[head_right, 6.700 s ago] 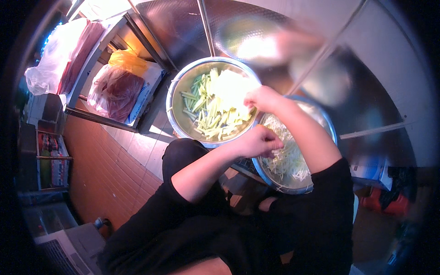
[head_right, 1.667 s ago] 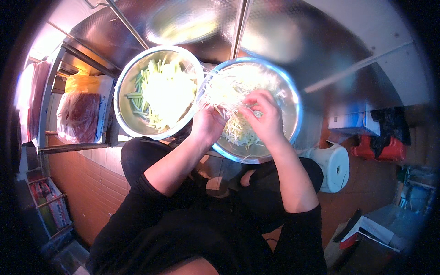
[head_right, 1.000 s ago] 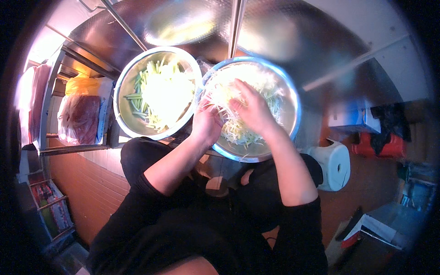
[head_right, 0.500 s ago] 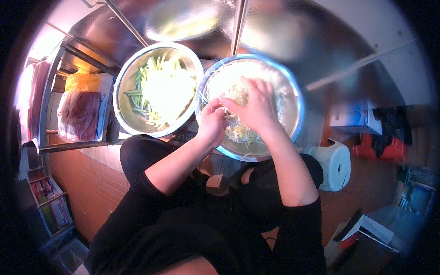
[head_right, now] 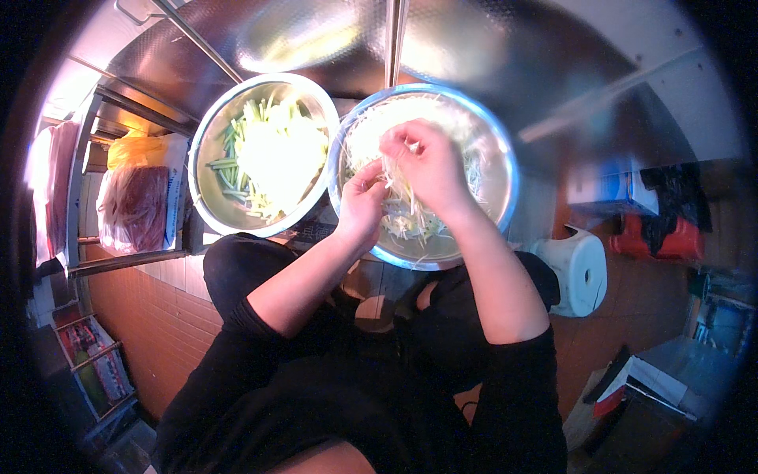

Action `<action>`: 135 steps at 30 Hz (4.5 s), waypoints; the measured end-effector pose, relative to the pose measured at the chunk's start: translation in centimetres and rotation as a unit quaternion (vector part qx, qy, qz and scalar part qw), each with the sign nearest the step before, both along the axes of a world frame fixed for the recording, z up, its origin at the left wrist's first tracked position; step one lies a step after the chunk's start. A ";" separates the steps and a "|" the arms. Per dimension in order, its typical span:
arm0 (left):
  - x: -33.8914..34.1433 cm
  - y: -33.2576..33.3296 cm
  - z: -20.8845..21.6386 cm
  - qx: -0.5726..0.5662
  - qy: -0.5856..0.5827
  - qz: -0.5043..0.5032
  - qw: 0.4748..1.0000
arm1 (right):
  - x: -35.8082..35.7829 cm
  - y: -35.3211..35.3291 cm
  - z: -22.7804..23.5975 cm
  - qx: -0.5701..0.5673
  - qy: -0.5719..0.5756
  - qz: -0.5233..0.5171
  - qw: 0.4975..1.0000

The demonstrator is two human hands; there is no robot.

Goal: The person assembles food rolls by hand, placing shredded vegetables and a flat sheet onto a wrapper and rolling them into a cylindrical shape. The finished rolls are placed into a plastic container on the counter.

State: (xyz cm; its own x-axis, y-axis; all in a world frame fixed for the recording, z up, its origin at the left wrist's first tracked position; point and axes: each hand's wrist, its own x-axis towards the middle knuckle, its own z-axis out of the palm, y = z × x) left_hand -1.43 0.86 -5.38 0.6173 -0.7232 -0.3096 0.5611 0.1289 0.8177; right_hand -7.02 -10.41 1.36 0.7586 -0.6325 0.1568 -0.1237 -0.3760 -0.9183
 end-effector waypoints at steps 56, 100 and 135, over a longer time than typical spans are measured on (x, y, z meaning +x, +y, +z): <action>1.2 0.3 2.4 -0.111 0.256 0.024 0.960 | -1.8 -0.8 -3.2 -0.014 -0.226 -0.151 0.962; -1.9 1.6 1.7 -0.048 0.142 -0.115 0.982 | 29.8 4.1 -16.6 -0.263 0.378 0.097 0.882; 2.0 0.0 1.9 -0.204 0.353 0.018 0.913 | 0.6 5.7 -0.3 -0.368 0.254 -0.069 0.892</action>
State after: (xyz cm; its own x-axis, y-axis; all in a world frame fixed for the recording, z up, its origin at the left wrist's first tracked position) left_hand 0.55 0.84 -3.48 0.3938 -0.8509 -0.3477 0.9191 0.3704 0.1344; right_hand -6.40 -4.71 1.05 0.7731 -0.5926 0.2262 -0.5449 -0.8030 -0.2416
